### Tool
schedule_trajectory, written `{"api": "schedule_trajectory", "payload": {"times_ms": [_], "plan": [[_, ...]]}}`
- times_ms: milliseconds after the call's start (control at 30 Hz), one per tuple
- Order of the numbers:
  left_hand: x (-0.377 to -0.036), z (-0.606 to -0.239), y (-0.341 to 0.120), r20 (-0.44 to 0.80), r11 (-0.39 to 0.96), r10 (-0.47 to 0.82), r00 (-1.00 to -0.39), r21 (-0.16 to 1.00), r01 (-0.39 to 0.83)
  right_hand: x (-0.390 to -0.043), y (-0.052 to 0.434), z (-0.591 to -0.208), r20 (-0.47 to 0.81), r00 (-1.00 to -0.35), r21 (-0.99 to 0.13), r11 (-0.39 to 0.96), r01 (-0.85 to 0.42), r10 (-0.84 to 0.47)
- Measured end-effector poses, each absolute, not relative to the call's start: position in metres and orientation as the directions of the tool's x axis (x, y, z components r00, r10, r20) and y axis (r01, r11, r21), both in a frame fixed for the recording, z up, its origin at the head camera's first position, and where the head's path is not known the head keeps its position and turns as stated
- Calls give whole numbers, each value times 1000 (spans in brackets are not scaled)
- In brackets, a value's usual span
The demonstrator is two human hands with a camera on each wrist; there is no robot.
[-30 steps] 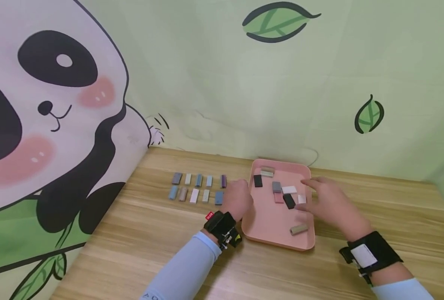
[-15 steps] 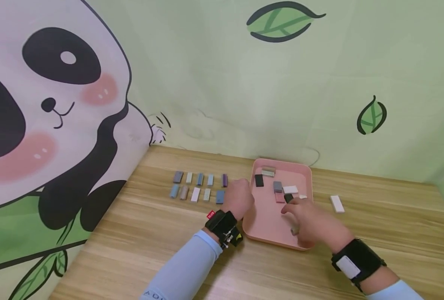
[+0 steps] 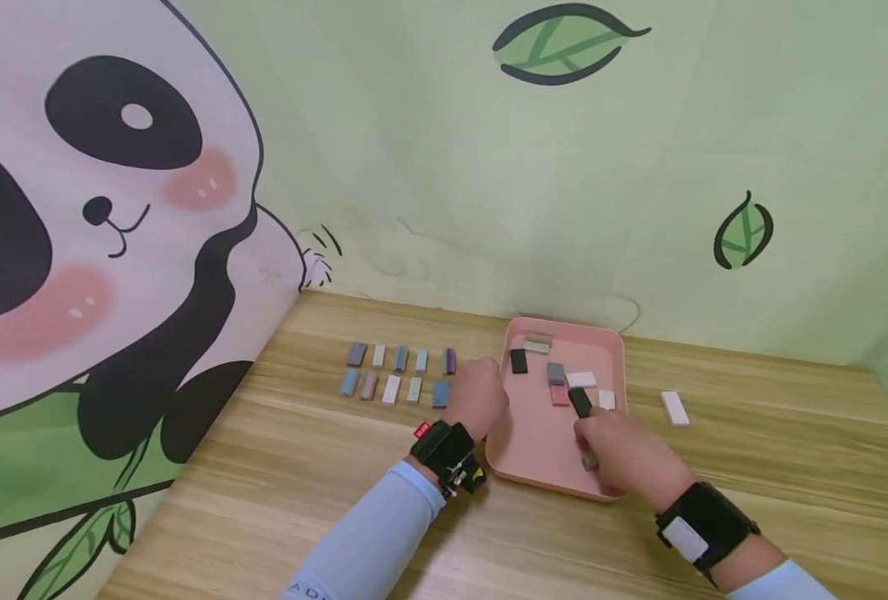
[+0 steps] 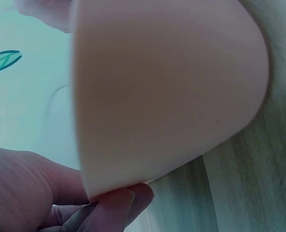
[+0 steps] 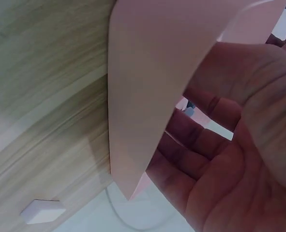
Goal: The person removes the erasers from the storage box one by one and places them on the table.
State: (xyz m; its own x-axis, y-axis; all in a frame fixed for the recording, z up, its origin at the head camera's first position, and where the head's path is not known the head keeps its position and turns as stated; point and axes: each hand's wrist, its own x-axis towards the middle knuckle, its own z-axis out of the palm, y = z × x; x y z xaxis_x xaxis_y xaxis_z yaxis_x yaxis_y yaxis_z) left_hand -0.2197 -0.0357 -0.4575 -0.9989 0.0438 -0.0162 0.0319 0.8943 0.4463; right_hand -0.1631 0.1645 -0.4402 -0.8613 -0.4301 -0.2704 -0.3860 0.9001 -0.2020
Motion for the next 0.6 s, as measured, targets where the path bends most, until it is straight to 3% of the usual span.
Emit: {"api": "schedule_trajectory", "payload": {"times_ms": [333,600], "plan": [[-221,-460,-32,-11,896,45,-999,443,35,-159,164,-437,-302,-871,-280,910,-307,-387],[-221,-462,-34,21,890,55,-998,451,59,-164,165,-437,-281,-869,-406,871,-277,-407]]}}
